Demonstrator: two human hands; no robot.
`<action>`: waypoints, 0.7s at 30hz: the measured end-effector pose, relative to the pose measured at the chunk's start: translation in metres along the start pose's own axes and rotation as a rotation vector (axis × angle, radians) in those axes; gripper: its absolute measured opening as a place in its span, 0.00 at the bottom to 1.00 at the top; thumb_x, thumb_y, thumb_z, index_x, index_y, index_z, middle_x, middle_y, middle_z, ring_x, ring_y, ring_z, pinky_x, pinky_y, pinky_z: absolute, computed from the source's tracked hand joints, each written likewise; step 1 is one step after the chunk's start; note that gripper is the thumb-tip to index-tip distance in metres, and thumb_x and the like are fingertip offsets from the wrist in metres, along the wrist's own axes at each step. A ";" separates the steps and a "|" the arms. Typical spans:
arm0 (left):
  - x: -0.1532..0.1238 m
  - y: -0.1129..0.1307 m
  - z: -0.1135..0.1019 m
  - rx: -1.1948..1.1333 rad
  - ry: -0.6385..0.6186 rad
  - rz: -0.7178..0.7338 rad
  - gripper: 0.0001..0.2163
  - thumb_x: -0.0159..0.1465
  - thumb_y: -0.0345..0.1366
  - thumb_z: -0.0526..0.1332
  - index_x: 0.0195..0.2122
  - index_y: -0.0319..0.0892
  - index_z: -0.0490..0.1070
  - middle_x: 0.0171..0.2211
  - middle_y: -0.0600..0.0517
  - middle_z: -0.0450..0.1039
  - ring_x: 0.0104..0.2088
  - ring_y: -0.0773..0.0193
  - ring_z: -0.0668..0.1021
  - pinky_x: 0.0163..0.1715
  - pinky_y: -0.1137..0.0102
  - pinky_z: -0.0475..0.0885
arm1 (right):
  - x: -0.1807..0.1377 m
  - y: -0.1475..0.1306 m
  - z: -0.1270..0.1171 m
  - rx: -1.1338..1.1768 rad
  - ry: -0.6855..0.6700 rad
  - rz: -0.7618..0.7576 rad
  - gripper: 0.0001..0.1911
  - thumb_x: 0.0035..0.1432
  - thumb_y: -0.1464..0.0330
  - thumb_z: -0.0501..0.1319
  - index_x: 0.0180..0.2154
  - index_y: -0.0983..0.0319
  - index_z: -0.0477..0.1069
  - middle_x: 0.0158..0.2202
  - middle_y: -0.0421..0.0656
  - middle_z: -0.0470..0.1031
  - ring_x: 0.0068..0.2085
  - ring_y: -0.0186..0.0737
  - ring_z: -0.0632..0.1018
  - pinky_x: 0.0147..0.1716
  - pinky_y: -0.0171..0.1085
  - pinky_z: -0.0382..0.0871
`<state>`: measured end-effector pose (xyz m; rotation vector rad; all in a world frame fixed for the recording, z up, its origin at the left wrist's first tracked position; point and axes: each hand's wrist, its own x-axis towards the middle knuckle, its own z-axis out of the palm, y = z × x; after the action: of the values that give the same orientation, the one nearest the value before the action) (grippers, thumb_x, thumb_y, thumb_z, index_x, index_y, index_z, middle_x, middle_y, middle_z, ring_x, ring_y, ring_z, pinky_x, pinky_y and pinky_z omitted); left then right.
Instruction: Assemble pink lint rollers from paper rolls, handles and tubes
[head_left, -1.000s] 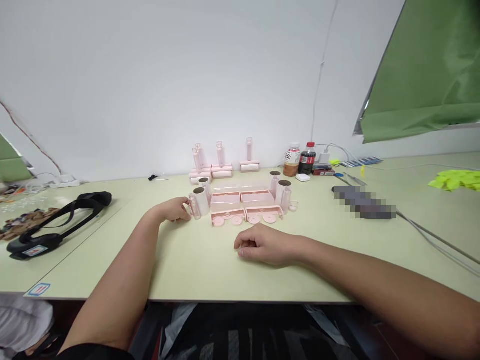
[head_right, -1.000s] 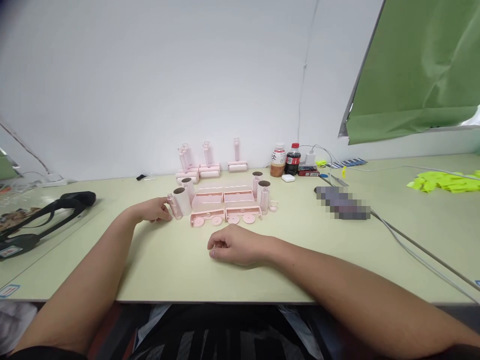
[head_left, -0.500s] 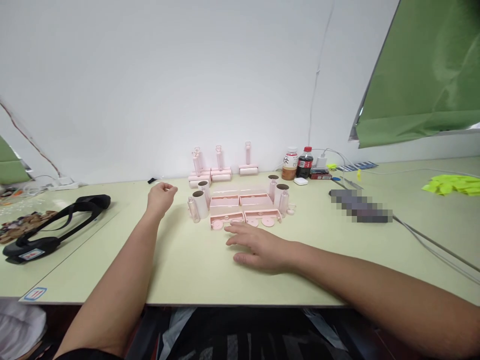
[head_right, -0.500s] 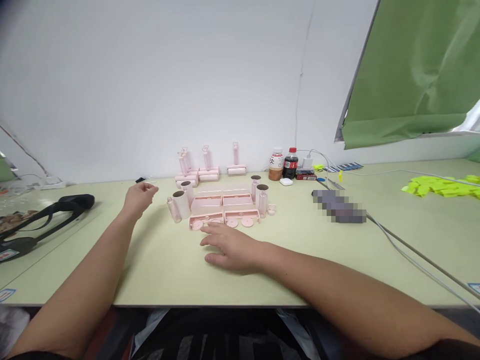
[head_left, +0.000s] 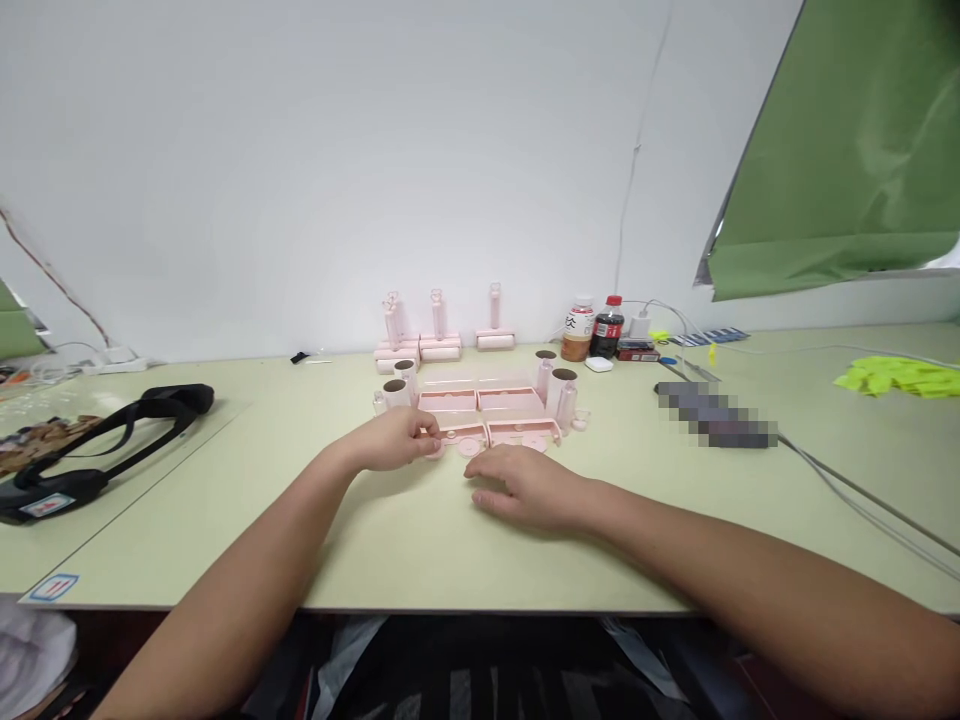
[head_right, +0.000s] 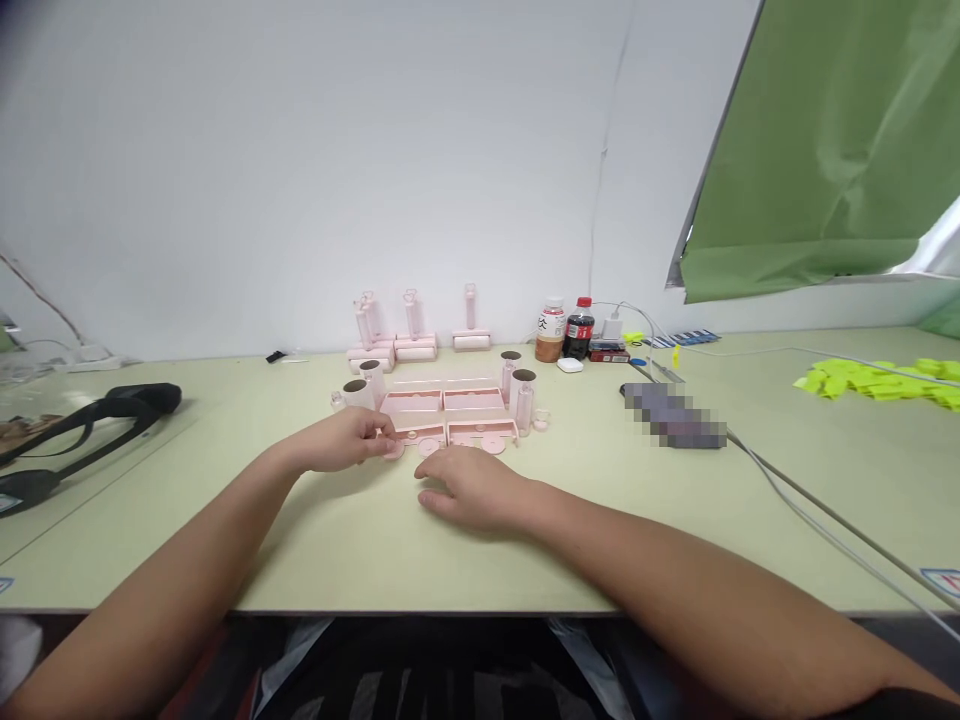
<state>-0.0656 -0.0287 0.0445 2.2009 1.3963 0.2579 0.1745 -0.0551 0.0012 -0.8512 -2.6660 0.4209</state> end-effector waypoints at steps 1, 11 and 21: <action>0.002 -0.002 0.001 0.005 -0.015 -0.014 0.15 0.59 0.50 0.58 0.33 0.44 0.73 0.25 0.53 0.69 0.24 0.65 0.71 0.22 0.72 0.60 | 0.000 0.000 0.000 -0.010 0.000 0.009 0.17 0.62 0.65 0.56 0.50 0.65 0.73 0.47 0.51 0.77 0.46 0.47 0.76 0.45 0.44 0.69; 0.008 -0.009 0.004 0.137 0.047 -0.079 0.12 0.57 0.46 0.59 0.31 0.44 0.73 0.28 0.52 0.72 0.27 0.62 0.71 0.24 0.70 0.59 | 0.003 0.007 -0.003 0.051 -0.021 -0.023 0.16 0.61 0.67 0.57 0.48 0.64 0.74 0.44 0.51 0.78 0.43 0.45 0.76 0.42 0.41 0.69; 0.006 -0.009 0.004 0.055 0.036 -0.139 0.18 0.53 0.53 0.62 0.22 0.43 0.65 0.22 0.53 0.67 0.22 0.64 0.66 0.22 0.70 0.55 | 0.005 0.013 -0.002 0.118 -0.016 0.014 0.17 0.61 0.65 0.57 0.50 0.64 0.73 0.47 0.49 0.78 0.45 0.46 0.76 0.44 0.41 0.68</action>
<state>-0.0681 -0.0214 0.0363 2.1407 1.5857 0.2123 0.1781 -0.0418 -0.0003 -0.8344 -2.6210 0.5843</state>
